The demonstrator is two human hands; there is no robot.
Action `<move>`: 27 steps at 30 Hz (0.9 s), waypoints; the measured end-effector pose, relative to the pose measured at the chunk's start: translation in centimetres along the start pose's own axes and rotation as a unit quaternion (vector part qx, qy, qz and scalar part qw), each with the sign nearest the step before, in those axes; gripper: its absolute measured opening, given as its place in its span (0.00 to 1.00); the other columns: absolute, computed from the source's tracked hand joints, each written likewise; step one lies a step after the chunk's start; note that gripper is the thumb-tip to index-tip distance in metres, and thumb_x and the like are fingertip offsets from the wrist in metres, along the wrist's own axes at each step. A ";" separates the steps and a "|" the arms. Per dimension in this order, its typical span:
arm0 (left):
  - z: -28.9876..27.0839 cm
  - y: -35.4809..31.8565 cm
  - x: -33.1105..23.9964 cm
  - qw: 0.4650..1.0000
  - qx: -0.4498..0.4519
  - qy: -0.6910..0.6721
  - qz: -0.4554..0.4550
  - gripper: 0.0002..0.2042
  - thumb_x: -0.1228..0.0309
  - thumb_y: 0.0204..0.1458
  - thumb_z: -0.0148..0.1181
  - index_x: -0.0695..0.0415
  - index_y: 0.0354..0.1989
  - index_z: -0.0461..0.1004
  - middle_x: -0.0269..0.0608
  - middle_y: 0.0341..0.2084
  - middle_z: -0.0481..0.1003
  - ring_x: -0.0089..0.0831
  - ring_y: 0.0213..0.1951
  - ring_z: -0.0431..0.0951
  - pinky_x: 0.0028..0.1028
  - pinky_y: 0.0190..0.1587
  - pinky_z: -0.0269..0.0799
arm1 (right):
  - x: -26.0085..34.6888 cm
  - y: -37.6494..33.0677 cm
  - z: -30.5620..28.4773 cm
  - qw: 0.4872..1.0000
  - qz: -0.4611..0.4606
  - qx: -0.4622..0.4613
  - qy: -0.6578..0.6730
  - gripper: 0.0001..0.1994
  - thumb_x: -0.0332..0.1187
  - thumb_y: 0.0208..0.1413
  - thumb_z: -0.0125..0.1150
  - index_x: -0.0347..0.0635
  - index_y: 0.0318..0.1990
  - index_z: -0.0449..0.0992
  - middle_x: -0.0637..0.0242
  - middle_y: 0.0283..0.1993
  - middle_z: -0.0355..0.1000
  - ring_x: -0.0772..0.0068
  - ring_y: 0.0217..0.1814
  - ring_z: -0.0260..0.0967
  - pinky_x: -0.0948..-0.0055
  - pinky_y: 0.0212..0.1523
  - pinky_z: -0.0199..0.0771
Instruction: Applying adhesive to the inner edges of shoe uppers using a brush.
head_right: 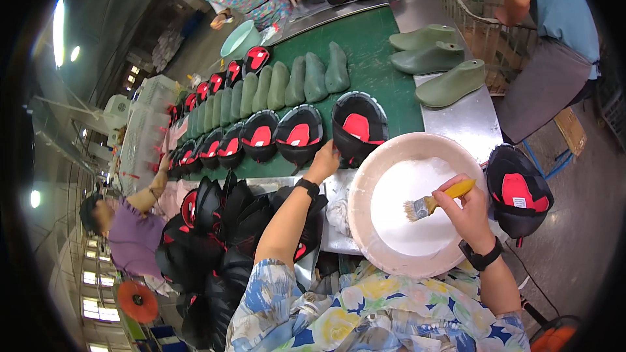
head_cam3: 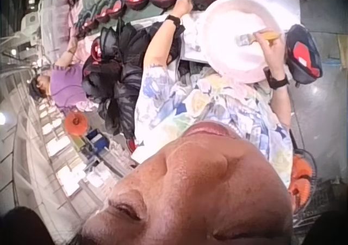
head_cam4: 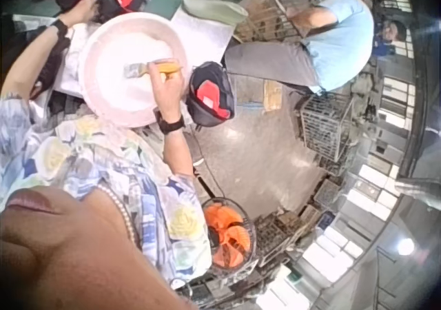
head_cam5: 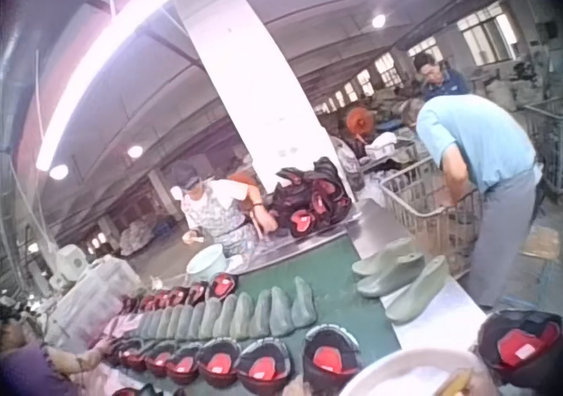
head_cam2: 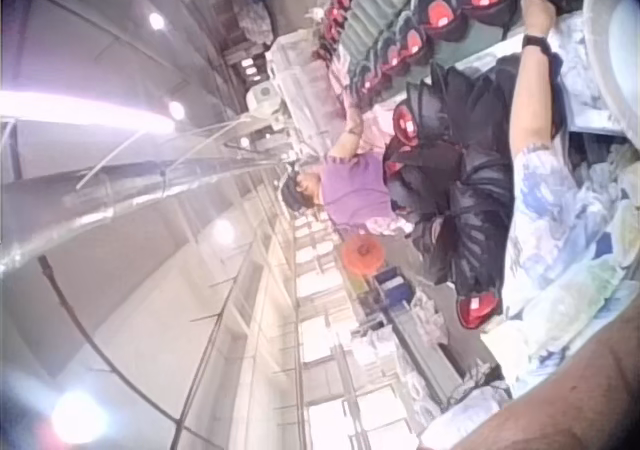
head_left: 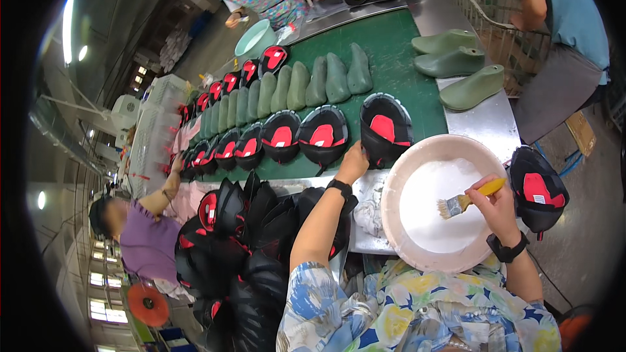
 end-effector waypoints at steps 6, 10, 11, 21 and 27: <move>-8.3 -3.5 -2.7 0.988 0.048 0.077 0.129 0.24 0.80 0.46 0.54 0.65 0.57 0.66 0.57 0.47 0.73 0.51 0.52 0.72 0.39 0.56 0.67 | 0.0 0.9 -0.9 1.000 0.007 0.011 0.016 0.05 0.26 0.55 0.61 0.37 0.36 0.71 0.68 0.35 0.70 0.80 0.38 0.69 0.81 0.41 0.69; -15.8 -9.2 -6.1 0.976 0.213 0.029 -0.027 0.31 0.86 0.42 0.52 0.59 0.60 0.64 0.50 0.50 0.73 0.41 0.52 0.74 0.33 0.56 0.68 | 0.6 1.8 -1.8 0.999 0.010 0.044 -0.004 0.06 0.28 0.57 0.60 0.37 0.38 0.71 0.69 0.35 0.71 0.82 0.37 0.69 0.82 0.40 0.69; -16.4 -11.4 -4.5 0.971 0.225 0.068 0.051 0.33 0.85 0.40 0.55 0.57 0.61 0.63 0.50 0.52 0.72 0.43 0.54 0.73 0.35 0.57 0.67 | 0.9 1.8 -1.5 0.998 0.005 0.054 0.012 0.06 0.28 0.57 0.60 0.38 0.38 0.70 0.70 0.35 0.70 0.83 0.37 0.68 0.83 0.38 0.68; -6.4 -16.0 0.5 0.944 0.163 0.284 -0.046 0.44 0.72 0.39 0.67 0.50 0.68 0.50 0.61 0.64 0.53 0.63 0.60 0.60 0.44 0.56 0.68 | 0.9 2.8 0.4 0.984 -0.077 0.083 -0.139 0.07 0.30 0.53 0.63 0.36 0.33 0.73 0.67 0.31 0.72 0.80 0.31 0.68 0.78 0.34 0.68; -14.4 -14.3 -0.6 0.997 0.058 0.023 -0.043 0.29 0.80 0.44 0.58 0.58 0.59 0.61 0.55 0.45 0.74 0.44 0.47 0.77 0.34 0.46 0.73 | 1.4 4.0 -0.3 0.944 -0.075 0.102 -0.305 0.11 0.35 0.52 0.63 0.34 0.29 0.72 0.59 0.21 0.71 0.66 0.23 0.69 0.67 0.27 0.67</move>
Point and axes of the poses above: each hand's wrist, its own y-axis towards the middle knuckle, its own z-axis out of the palm, x = y × z, the point moved 3 cm from there along y, towards the middle knuckle
